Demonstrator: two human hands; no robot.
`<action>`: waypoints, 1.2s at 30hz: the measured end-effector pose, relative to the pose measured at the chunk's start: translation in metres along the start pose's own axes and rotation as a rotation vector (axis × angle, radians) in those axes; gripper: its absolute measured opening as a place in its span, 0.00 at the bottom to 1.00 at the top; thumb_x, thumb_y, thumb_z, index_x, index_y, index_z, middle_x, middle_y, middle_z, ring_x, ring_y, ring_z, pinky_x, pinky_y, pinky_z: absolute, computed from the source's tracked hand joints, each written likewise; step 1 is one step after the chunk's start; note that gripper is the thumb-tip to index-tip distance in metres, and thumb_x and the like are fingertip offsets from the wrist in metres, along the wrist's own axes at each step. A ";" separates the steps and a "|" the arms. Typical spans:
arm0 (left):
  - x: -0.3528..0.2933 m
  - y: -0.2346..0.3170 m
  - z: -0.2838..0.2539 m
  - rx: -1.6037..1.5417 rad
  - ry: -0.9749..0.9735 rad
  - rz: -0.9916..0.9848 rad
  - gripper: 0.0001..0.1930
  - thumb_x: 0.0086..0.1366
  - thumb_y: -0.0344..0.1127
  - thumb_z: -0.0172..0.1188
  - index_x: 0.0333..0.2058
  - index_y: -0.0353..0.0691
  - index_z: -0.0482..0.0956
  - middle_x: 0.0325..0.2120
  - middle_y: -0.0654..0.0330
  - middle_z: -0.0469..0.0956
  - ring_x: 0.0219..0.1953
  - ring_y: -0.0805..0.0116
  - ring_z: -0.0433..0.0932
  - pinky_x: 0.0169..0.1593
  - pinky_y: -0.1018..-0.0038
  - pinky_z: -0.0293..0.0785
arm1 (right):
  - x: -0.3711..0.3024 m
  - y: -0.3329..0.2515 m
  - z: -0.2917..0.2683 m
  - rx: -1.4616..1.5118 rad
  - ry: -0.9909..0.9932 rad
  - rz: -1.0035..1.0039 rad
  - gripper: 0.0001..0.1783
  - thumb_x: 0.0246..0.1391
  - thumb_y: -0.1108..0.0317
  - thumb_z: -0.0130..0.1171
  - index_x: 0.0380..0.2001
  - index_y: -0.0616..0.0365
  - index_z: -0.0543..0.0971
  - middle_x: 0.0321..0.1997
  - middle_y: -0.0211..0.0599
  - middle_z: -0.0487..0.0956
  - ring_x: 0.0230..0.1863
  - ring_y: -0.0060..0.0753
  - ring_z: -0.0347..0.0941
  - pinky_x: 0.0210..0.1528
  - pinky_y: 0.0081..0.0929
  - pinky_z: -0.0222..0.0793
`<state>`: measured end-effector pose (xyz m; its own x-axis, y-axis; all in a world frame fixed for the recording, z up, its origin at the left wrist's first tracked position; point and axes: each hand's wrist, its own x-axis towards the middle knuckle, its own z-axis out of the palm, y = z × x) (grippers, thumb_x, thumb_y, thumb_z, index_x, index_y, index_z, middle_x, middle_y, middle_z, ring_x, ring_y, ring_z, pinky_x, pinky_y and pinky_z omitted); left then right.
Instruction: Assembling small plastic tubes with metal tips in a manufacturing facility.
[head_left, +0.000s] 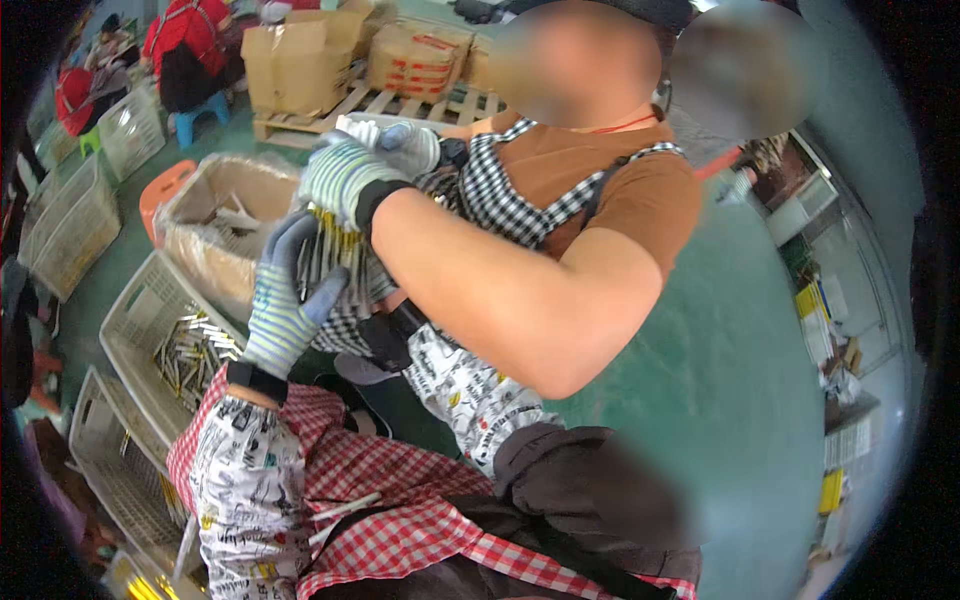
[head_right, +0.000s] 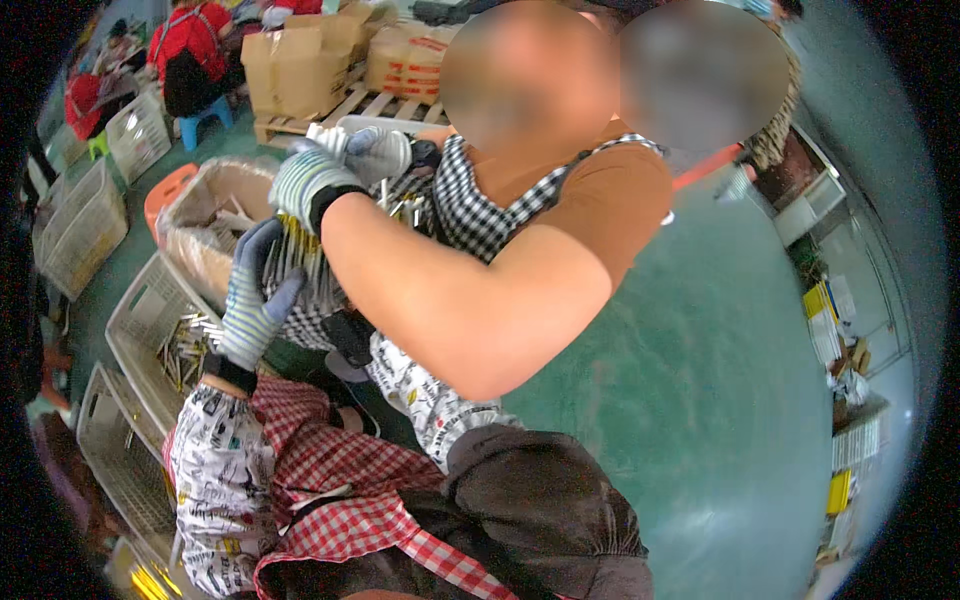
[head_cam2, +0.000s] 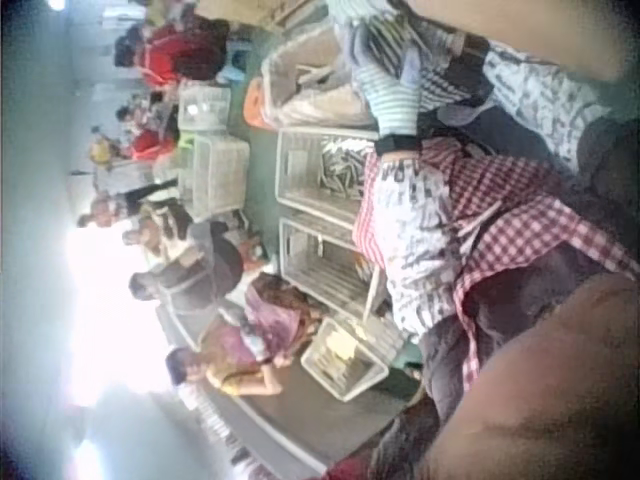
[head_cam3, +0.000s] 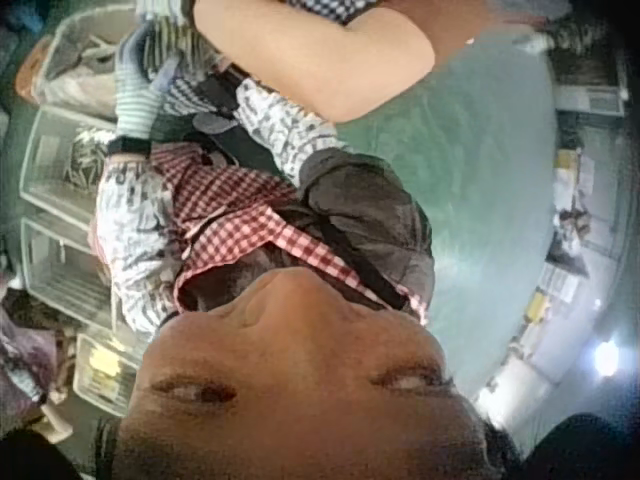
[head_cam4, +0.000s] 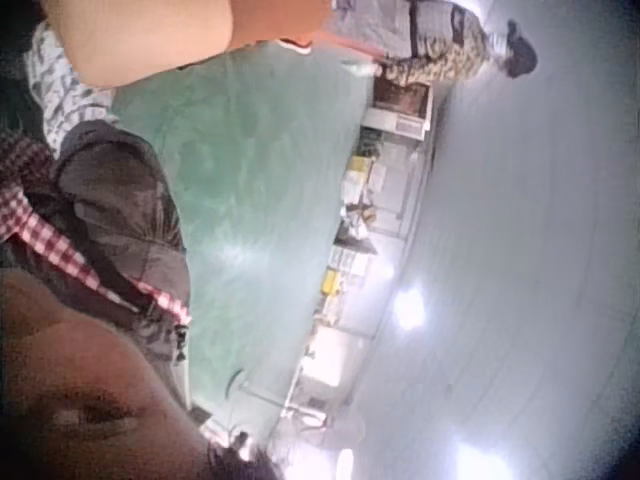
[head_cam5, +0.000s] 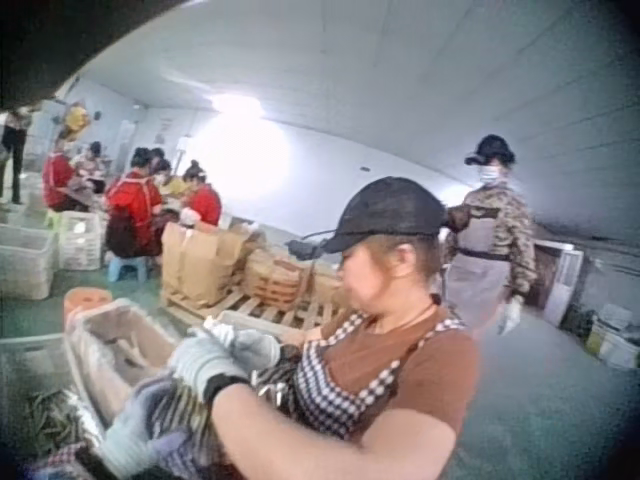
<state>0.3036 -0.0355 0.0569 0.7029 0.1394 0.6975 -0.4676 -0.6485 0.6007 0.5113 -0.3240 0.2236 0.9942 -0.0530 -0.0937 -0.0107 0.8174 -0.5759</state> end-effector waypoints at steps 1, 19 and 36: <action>0.005 0.004 -0.002 -0.046 -0.009 0.036 0.32 0.57 0.34 0.66 0.59 0.35 0.66 0.58 0.45 0.67 0.61 0.49 0.67 0.65 0.61 0.63 | 0.001 -0.017 0.005 0.013 -0.044 -0.045 0.22 0.63 0.56 0.49 0.51 0.63 0.74 0.61 0.51 0.71 0.65 0.45 0.65 0.70 0.43 0.58; -0.105 0.058 -0.113 -0.188 -0.284 -0.335 0.17 0.67 0.31 0.58 0.54 0.36 0.76 0.46 0.57 0.79 0.50 0.65 0.78 0.55 0.69 0.72 | -0.017 0.222 -0.062 0.179 -0.474 0.367 0.20 0.58 0.56 0.57 0.43 0.63 0.78 0.56 0.58 0.74 0.59 0.46 0.71 0.63 0.48 0.67; -0.275 0.136 -0.114 0.344 -0.857 -0.422 0.22 0.62 0.35 0.48 0.55 0.37 0.69 0.49 0.49 0.75 0.48 0.53 0.77 0.52 0.62 0.74 | -0.281 0.231 -0.149 -1.261 -2.373 0.075 0.16 0.55 0.66 0.53 0.46 0.56 0.79 0.33 0.50 0.80 0.34 0.45 0.80 0.35 0.38 0.76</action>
<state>-0.0144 -0.0767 -0.0082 0.9858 -0.0894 -0.1419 -0.0077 -0.8693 0.4941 0.2134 -0.2060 -0.0038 -0.4480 0.8858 -0.1211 0.7365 0.2889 -0.6116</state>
